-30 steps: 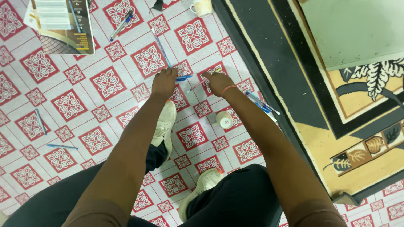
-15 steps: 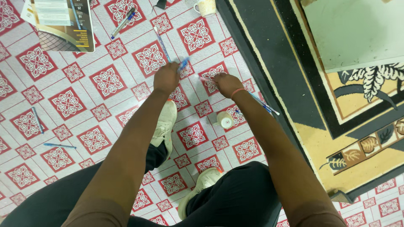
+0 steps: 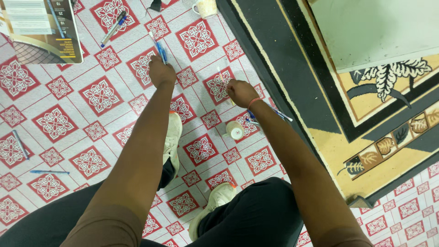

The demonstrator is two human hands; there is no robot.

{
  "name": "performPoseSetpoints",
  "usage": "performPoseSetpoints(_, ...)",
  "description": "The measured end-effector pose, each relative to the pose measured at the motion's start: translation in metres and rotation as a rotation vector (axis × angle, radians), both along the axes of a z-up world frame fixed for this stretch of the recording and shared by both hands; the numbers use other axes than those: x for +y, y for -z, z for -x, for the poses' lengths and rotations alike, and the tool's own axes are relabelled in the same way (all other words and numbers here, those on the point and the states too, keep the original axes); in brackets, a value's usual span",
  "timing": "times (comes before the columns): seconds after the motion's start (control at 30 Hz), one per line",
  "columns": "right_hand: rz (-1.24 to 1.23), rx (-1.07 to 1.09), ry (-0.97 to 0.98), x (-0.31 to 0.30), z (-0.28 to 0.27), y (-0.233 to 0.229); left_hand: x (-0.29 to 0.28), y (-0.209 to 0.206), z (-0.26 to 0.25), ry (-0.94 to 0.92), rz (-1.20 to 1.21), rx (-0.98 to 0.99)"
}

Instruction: The person picks up various items from the floor, including pens, cups, and papers, and places them onto a shelf and into a cabinet.

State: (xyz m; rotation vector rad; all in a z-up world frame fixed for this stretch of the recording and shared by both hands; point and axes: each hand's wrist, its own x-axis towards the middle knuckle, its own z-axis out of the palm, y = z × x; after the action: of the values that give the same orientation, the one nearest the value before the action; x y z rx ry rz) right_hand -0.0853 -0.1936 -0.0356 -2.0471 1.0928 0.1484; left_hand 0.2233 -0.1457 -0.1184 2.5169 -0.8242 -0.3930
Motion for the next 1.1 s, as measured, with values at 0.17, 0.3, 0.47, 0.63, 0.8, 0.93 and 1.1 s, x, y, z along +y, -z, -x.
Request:
performPoseSetpoints(0.17, -0.101, -0.044, 0.108, -0.003, 0.0, 0.007, -0.006, -0.006, 0.004, 0.131, -0.254, 0.108)
performPoseSetpoints(0.3, -0.213, -0.179, 0.281, -0.009, -0.005, 0.016, 0.002, 0.003, 0.046, 0.345, -0.09, 0.41)
performPoseSetpoints(0.47, -0.597, -0.418, 0.615, -0.013, 0.0, 0.026, 0.007, 0.021, 0.121, 0.569, 0.102, 0.998)
performPoseSetpoints(0.63, -0.709, -0.465, 0.676, -0.011, 0.025, 0.022, 0.004, -0.009, 0.151, 0.628, 0.042, 0.969)
performPoseSetpoints(0.8, -0.589, -0.415, 0.628, -0.007, 0.046, 0.018, 0.004, -0.031, 0.164, 0.561, -0.088, 1.11)
performPoseSetpoints(0.93, -0.541, -0.368, 0.634, -0.002, 0.067, 0.004, 0.003, -0.023, 0.185, 0.523, 0.101, 1.02)
performPoseSetpoints(1.1, -0.562, -0.31, 0.601, 0.011, 0.087, -0.012, 0.004, -0.022, 0.221, 0.358, 0.084, 1.276)
